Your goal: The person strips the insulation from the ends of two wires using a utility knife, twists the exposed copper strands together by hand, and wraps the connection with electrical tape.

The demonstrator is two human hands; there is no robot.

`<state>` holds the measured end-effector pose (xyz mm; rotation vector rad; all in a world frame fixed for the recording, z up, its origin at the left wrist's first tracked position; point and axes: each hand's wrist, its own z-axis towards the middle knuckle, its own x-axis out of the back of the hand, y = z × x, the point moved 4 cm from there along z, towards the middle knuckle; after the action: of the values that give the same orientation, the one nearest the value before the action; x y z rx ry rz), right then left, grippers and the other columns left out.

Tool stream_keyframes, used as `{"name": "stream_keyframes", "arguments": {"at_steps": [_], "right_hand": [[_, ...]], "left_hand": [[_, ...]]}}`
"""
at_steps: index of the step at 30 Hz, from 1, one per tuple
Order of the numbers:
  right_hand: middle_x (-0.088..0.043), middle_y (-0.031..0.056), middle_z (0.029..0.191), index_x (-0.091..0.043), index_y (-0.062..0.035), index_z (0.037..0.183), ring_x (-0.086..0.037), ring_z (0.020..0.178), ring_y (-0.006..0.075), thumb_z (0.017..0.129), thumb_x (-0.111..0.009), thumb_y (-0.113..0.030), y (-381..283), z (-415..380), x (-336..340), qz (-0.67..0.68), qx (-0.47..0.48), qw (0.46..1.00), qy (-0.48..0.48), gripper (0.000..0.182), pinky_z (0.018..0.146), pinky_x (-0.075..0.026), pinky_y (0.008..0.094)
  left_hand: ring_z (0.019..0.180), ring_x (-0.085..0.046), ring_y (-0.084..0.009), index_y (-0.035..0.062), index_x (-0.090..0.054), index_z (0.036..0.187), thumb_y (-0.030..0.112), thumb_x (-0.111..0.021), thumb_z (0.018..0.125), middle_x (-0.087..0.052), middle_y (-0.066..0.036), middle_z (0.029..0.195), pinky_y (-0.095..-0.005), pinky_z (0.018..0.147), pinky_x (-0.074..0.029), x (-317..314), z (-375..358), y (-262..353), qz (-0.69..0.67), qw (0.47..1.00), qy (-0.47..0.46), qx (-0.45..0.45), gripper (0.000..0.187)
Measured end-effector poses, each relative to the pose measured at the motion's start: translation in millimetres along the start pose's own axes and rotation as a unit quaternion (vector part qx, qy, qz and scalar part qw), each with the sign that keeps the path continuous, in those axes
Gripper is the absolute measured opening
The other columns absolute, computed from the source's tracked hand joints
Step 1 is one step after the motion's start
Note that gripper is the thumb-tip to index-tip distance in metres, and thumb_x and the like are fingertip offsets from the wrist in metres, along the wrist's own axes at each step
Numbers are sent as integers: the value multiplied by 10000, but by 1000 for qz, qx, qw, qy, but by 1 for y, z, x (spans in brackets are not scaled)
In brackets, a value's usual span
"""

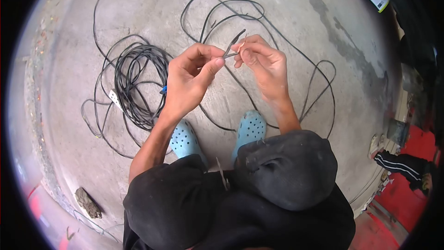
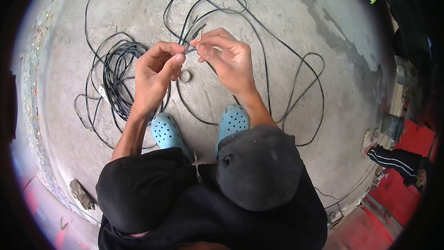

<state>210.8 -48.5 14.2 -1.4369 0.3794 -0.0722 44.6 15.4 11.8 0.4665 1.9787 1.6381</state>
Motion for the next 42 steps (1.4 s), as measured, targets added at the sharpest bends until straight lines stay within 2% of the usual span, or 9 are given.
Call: {"name": "stream_keyframes", "arguments": {"at_steps": [4, 11, 14, 17, 21, 24, 30, 36, 42], "right_hand": [[-642, 108, 1086, -746, -50, 1060, -649, 984, 180, 926, -715, -157, -14, 0, -5, -151, 152, 977, 10, 174, 739, -539, 291], [-649, 37, 911, -745, -61, 960, -606, 806, 133, 831, -789, -52, -8, -3, 5, -281, 160, 946, -9, 136, 714, -503, 256], [-641, 24, 840, -738, -45, 1004, -609, 809, 118, 859, -780, -80, -13, -8, -2, -265, 153, 952, -13, 155, 731, -505, 264], [-662, 32, 872, -719, -4, 1060, -615, 830, 103, 898, -761, -110, -8, -5, -10, -97, 39, 993, 44, 198, 774, -513, 271], [-714, 72, 951, -708, 31, 1060, -634, 847, 98, 927, -744, -128, -11, 2, -17, 14, -16, 1000, 2, 210, 819, -525, 276], [-716, 65, 851, -717, 28, 953, -635, 784, 90, 916, -755, -119, -6, 3, -13, -34, 7, 999, 25, 157, 785, -528, 271], [-692, 44, 754, -709, 18, 831, -648, 769, 90, 906, -757, -112, 0, 0, -14, -83, 27, 996, 32, 157, 741, -523, 257], [-690, 52, 801, -709, 22, 889, -643, 766, 92, 948, -721, -133, 8, -5, -19, -65, 12, 997, 39, 166, 723, -511, 250], [-685, 69, 848, -692, 43, 952, -643, 792, 108, 987, -678, -155, 14, -10, -18, 2, -10, 999, 40, 202, 739, -510, 265]], "left_hand": [[618, -447, -4, -12, -673, 1038, 115, -675, 974, -602, 45, 776, -188, 528, -336, -1, -4, -3, -16, 1000, 17, -4, 143], [581, -400, -42, 4, -590, 1070, 136, -569, 1039, -544, 4, 790, -221, 516, -313, -2, -6, -4, -122, 990, 71, -17, 137], [564, -371, -52, 33, -554, 1079, 150, -536, 1052, -518, -1, 798, -230, 514, -305, 8, -2, -1, -161, 984, 70, -11, 122], [561, -363, -51, 38, -570, 1086, 135, -537, 1045, -519, -3, 791, -222, 511, -288, 1, -6, -1, -172, 984, 39, 14, 111], [548, -373, -60, 14, -577, 1056, 156, -570, 1039, -515, 2, 756, -240, 493, -324, -8, -7, -10, -228, 972, -16, 61, 144], [552, -360, -60, 40, -584, 1114, 141, -541, 1044, -551, -28, 810, -216, 510, -287, -10, -9, -12, -254, 962, -57, 83, 130], [595, -484, -87, 22, -579, 1068, 131, -586, 1025, -584, -44, 833, -258, 505, -406, -8, -7, -17, -195, 978, -34, 64, 118], [698, -567, -146, 26, -587, 1048, 128, -565, 1024, -599, -67, 904, -313, 538, -505, -5, 0, -21, -324, 940, 6, 107, 107], [960, -561, -174, 46, -594, 1028, 185, -560, 1031, -580, -41, 1014, -344, 722, -559, -4, 1, -34, -446, 879, -76, 148, 144]]}}
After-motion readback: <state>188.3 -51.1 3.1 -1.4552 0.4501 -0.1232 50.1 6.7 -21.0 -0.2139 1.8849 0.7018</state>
